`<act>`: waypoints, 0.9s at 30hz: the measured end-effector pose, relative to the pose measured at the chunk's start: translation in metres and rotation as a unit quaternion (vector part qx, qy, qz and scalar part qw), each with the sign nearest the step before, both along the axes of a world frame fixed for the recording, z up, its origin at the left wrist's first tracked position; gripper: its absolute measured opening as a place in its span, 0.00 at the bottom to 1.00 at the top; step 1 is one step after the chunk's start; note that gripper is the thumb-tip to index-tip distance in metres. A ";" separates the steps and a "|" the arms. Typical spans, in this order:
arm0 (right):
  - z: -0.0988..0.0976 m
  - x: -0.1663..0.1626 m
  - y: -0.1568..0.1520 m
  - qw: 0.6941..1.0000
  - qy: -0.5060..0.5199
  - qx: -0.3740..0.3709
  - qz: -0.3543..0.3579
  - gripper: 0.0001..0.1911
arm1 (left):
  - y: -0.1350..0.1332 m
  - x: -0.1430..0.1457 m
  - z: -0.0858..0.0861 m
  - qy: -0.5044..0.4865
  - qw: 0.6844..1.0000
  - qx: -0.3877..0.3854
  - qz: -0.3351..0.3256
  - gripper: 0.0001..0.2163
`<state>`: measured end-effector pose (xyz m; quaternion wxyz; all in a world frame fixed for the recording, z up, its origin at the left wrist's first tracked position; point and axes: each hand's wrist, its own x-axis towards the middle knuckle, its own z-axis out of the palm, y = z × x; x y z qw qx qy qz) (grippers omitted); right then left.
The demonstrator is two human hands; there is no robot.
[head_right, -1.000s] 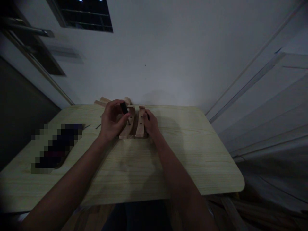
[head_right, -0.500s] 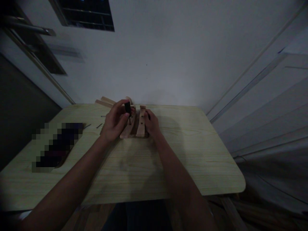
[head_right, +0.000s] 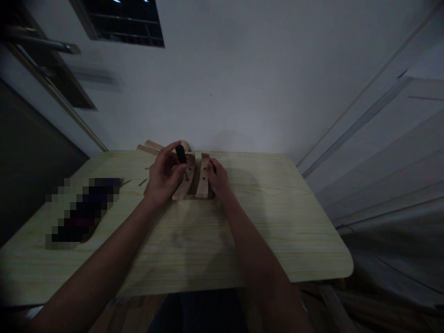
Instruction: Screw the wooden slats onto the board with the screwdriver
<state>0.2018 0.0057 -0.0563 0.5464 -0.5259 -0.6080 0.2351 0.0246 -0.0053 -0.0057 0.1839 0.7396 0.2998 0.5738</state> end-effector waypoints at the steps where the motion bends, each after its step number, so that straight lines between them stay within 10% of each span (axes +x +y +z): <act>1: 0.000 0.000 0.000 1.000 0.000 0.000 0.000 0.29 | -0.001 0.000 0.001 -0.002 1.000 -0.004 -0.011 0.26; 10: 0.000 0.001 0.001 1.000 -0.005 -0.007 0.000 0.26 | -0.007 -0.001 0.006 -0.004 0.994 -0.032 -0.100 0.23; 27: -0.002 0.001 0.001 1.000 -0.004 0.008 0.000 0.30 | 0.001 0.000 0.000 0.000 1.000 0.022 0.001 0.26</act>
